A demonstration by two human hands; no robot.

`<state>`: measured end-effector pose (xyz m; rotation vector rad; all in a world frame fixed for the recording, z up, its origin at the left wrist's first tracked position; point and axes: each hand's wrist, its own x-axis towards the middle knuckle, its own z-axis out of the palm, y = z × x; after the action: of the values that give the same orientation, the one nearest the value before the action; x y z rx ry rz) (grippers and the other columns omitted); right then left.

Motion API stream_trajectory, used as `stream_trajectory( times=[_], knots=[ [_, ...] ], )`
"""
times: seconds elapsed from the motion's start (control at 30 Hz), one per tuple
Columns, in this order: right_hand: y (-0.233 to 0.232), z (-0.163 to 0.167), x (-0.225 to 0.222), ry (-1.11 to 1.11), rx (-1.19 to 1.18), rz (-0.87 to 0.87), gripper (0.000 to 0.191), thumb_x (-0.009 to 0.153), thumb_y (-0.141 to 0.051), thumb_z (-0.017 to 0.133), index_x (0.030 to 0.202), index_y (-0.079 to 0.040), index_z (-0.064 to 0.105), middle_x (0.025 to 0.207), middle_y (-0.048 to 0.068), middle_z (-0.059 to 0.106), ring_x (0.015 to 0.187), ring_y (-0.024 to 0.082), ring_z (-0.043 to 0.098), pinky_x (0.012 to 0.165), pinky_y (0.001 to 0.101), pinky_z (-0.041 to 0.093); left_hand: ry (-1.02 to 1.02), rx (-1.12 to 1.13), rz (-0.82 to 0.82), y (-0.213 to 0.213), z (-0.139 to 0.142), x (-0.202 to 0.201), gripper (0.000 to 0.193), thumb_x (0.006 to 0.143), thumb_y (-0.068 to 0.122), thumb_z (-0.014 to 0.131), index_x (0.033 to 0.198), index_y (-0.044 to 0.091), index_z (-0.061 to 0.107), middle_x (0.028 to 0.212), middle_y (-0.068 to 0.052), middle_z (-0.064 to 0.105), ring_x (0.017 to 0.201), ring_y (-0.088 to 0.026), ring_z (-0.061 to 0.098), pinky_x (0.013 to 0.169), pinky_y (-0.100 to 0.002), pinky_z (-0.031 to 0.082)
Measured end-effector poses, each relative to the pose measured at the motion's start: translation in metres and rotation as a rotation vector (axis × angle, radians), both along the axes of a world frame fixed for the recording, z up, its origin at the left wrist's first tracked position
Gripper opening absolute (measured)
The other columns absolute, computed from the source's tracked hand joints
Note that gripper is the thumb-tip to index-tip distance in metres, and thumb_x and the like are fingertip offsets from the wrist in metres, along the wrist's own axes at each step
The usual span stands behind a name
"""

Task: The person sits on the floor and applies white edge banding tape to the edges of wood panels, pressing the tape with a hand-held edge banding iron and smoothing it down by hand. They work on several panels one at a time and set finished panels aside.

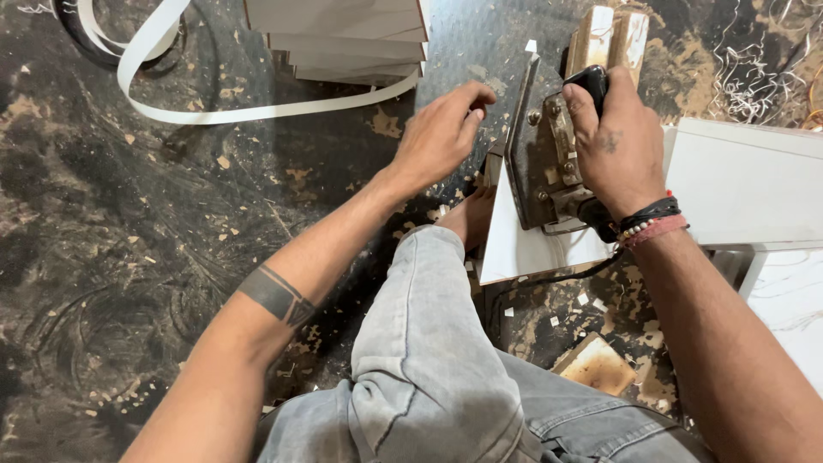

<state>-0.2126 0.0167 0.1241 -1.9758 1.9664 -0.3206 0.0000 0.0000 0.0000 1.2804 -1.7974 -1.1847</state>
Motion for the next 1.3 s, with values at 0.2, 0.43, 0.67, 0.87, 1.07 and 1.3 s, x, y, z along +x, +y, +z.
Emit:
stream_trajectory(
  times=[0.2,0.43,0.67,0.87,1.07,1.3],
  knots=[
    [0.0,0.005,-0.005,-0.015,0.052,-0.007,0.044,0.114,-0.042,0.053,0.119,0.001,0.052,0.084,0.022,0.069,0.073,0.039,0.07,0.062,0.0507,0.052,0.142,0.05,0.082,0.006,0.018,-0.014,0.022,0.105,0.022,0.054,0.123,0.011,0.06,0.117,-0.008,0.074,0.11,-0.023,0.072,0.095,-0.041,0.054],
    [0.017,0.004,-0.037,0.01,0.124,-0.085,0.048,0.112,-0.044,0.053,0.118,0.003,0.052,0.089,0.027,0.067,0.079,0.046,0.067,0.068,0.0538,0.05,-0.009,0.009,0.011,0.007,0.017,-0.026,0.016,0.097,0.027,0.066,0.106,0.016,0.072,0.105,-0.002,0.074,0.096,-0.02,0.073,0.086,-0.039,0.057],
    [0.05,0.005,-0.089,0.001,0.186,-0.214,0.047,0.111,-0.043,0.055,0.117,0.003,0.051,0.089,0.029,0.067,0.084,0.048,0.066,0.073,0.0534,0.05,-0.042,-0.103,-0.022,0.004,0.02,-0.025,0.016,0.096,0.026,0.067,0.108,0.016,0.072,0.107,-0.002,0.075,0.098,-0.021,0.072,0.082,-0.038,0.055],
    [0.078,0.014,-0.114,-0.035,0.249,-0.322,0.045,0.108,-0.043,0.055,0.117,0.001,0.052,0.087,0.025,0.068,0.081,0.042,0.068,0.072,0.0501,0.051,-0.045,-0.054,-0.042,0.005,0.033,-0.024,0.013,0.096,0.022,0.067,0.105,0.014,0.072,0.105,-0.003,0.075,0.09,-0.02,0.071,0.079,-0.036,0.055],
    [0.102,0.02,-0.129,-0.091,0.344,-0.419,0.047,0.107,-0.044,0.054,0.116,0.002,0.052,0.085,0.022,0.066,0.075,0.031,0.064,0.066,0.044,0.051,-0.091,-0.002,-0.053,0.005,0.045,-0.029,0.012,0.097,0.019,0.066,0.104,0.013,0.073,0.104,-0.003,0.073,0.088,-0.02,0.069,0.077,-0.037,0.053],
    [0.162,0.006,-0.171,-0.283,0.49,-0.593,0.039,0.104,-0.044,0.049,0.125,-0.012,0.056,0.086,0.011,0.07,0.065,0.018,0.065,0.063,0.0321,0.054,-0.11,-0.208,-0.151,0.0,0.037,-0.035,0.014,0.096,0.009,0.063,0.106,0.009,0.073,0.109,-0.006,0.072,0.104,-0.021,0.067,0.091,-0.038,0.05]
  ],
)
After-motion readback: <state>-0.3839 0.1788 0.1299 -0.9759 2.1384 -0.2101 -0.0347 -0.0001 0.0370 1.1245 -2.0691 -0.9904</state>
